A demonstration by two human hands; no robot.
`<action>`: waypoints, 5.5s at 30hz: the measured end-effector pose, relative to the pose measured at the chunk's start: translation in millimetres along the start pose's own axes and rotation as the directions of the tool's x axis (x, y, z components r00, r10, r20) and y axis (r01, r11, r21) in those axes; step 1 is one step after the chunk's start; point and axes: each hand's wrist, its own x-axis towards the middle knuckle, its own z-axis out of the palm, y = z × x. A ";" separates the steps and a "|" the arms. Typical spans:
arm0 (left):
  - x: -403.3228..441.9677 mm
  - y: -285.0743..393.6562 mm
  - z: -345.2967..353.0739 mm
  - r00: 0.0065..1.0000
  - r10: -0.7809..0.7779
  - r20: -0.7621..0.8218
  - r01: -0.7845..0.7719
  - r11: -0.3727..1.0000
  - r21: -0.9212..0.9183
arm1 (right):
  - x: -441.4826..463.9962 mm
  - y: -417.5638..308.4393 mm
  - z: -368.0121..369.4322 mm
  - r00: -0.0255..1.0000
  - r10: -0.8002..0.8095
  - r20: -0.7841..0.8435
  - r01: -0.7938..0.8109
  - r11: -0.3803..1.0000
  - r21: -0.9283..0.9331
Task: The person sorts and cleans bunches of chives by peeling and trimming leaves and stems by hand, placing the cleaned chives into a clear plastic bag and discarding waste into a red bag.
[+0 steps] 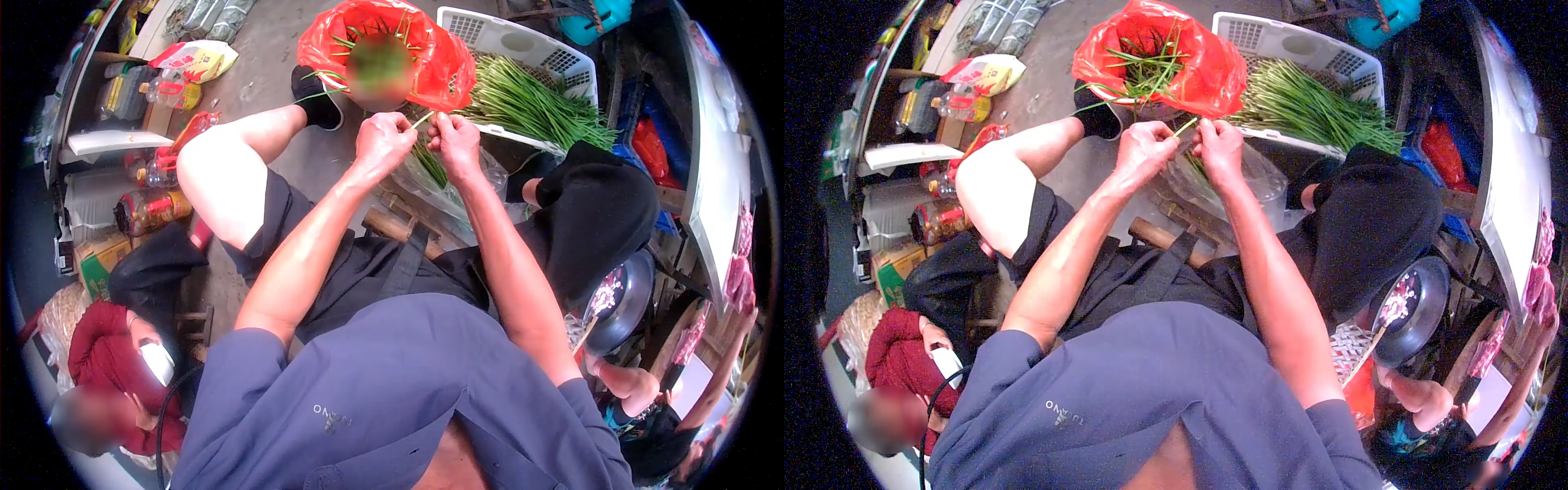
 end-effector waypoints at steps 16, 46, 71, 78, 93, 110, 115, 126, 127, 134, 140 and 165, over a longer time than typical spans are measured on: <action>1.2 2.1 3.1 0.999 0.014 -0.048 -0.013 1.000 0.019 | -11.8 -12.1 12.4 0.968 -0.218 0.122 0.246 0.918 -0.311; 1.8 11.0 -19.3 0.846 -0.218 0.487 0.512 0.588 -0.626 | 1.0 -19.8 -2.9 0.993 -0.033 0.116 0.018 0.992 0.127; 2.4 17.5 -12.2 0.952 -0.218 0.215 0.291 0.862 -0.415 | -2.1 -19.3 2.2 0.968 -0.075 0.240 0.110 0.984 -0.137; 2.8 15.7 -12.5 0.944 -0.228 0.238 0.315 0.835 -0.451 | -1.0 -17.3 1.8 0.973 -0.180 0.143 0.212 0.945 -0.251; 1.4 20.8 -22.2 0.926 -0.176 0.336 0.366 0.643 -0.673 | -1.6 -38.1 11.0 0.996 -0.057 0.076 0.043 0.984 0.174; 49.4 65.1 -100.1 0.870 -0.185 0.457 0.455 0.658 -0.599 | 29.9 -102.9 62.1 0.941 -0.238 0.241 0.248 0.969 -0.009; 66.5 67.3 -117.1 0.803 -0.130 0.582 0.507 0.663 -0.551 | 44.2 -115.2 63.9 0.895 -0.340 0.289 0.402 0.896 -0.189; 80.3 51.6 -110.5 0.791 -0.146 0.594 0.539 0.626 -0.563 | 69.5 -102.5 59.8 0.918 -0.307 0.252 0.379 0.867 -0.323; 80.3 51.7 -111.6 0.801 -0.128 0.585 0.526 0.618 -0.585 | 68.7 -107.7 62.2 0.929 -0.275 0.246 0.344 0.888 -0.306; 83.1 46.5 -116.4 0.846 -0.148 0.512 0.497 0.568 -0.656 | 79.7 -112.5 70.8 0.945 -0.253 0.208 0.288 0.944 -0.160; 84.4 44.2 -112.1 0.904 -0.171 0.392 0.410 0.611 -0.677 | 60.4 -119.0 82.1 0.949 -0.184 0.255 0.239 0.949 -0.205; 85.8 40.8 -105.0 0.872 -0.200 0.447 0.482 0.510 -0.713 | 71.4 -99.7 85.4 0.881 -0.400 0.254 0.474 0.752 -0.458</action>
